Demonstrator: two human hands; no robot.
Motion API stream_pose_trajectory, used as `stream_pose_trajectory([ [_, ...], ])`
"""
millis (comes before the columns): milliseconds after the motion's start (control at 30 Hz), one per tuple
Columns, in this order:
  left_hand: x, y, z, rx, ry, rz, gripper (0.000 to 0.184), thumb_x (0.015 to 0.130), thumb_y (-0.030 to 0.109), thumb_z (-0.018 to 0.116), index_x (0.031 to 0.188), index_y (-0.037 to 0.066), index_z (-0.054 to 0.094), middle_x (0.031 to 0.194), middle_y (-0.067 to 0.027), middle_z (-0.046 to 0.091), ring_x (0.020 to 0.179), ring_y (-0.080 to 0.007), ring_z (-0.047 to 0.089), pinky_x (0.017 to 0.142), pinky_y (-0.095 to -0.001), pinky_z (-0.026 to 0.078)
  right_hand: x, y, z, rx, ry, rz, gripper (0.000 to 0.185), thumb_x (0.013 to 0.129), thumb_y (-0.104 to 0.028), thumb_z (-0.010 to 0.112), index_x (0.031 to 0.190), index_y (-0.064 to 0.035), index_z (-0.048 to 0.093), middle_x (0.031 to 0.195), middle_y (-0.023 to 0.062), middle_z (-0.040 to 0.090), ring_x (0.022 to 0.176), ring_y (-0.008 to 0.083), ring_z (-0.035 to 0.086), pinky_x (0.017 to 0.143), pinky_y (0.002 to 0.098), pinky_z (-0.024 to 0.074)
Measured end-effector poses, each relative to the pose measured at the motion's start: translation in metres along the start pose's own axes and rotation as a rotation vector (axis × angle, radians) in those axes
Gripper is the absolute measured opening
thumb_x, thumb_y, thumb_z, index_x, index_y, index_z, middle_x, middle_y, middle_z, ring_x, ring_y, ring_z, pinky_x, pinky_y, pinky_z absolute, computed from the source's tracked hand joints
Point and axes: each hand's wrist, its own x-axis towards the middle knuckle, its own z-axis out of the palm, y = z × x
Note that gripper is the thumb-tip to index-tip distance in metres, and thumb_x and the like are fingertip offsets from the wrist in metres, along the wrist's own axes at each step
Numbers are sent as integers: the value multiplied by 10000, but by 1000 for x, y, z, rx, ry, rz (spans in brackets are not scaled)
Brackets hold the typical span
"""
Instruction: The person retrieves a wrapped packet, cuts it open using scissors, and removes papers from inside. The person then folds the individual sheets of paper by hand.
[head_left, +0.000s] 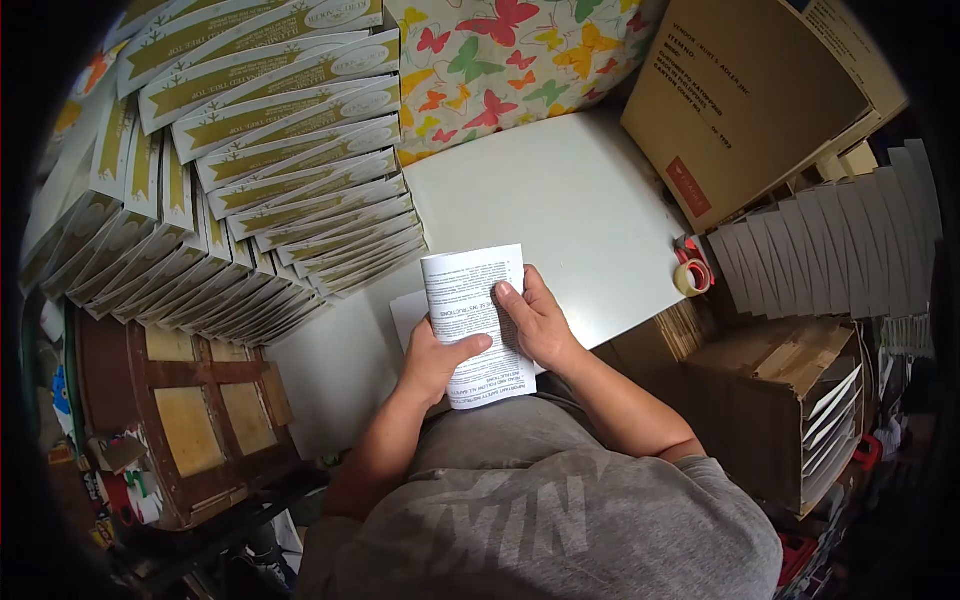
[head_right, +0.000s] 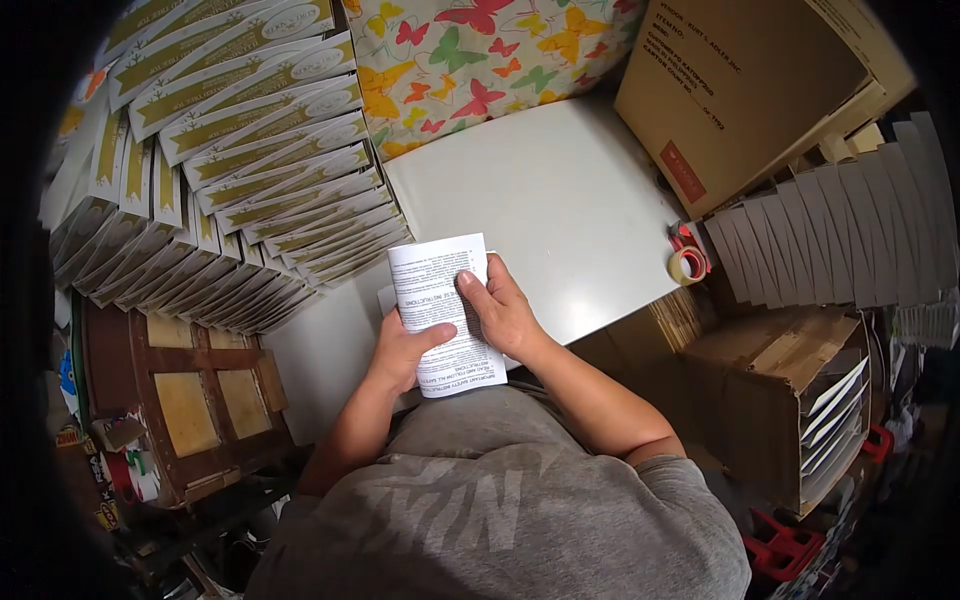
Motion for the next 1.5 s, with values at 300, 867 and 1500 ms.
stream_pose_trajectory([
  [300, 1, 12, -11, 93, 128, 48, 280, 902, 14, 755, 1169, -42, 689, 1046, -156, 755, 885, -207, 715, 789, -296, 582, 0, -5, 2, -72, 2, 26, 224, 1137, -211, 491, 1227, -7, 510, 1026, 85, 638, 886, 122, 601, 819, 281, 515],
  [867, -20, 24, -84, 412, 638, 398, 361, 1016, 274, 691, 833, -37, 679, 693, -24, 624, 616, -107, 475, 570, -284, 420, 9, 21, 73, -44, -109, 6, 198, 1131, -174, 509, 1186, 15, 530, 1017, 98, 650, 884, 121, 593, 818, 262, 504],
  [1500, -93, -21, -107, 269, 670, 282, 373, 1033, 301, 681, 922, -55, 713, 707, -40, 661, 596, -113, 542, 555, -267, 447, 51, 55, 120, 111, -177, 94, 175, 1127, -158, 518, 1043, -5, 508, 942, 64, 616, 817, 99, 548, 755, 245, 484],
])
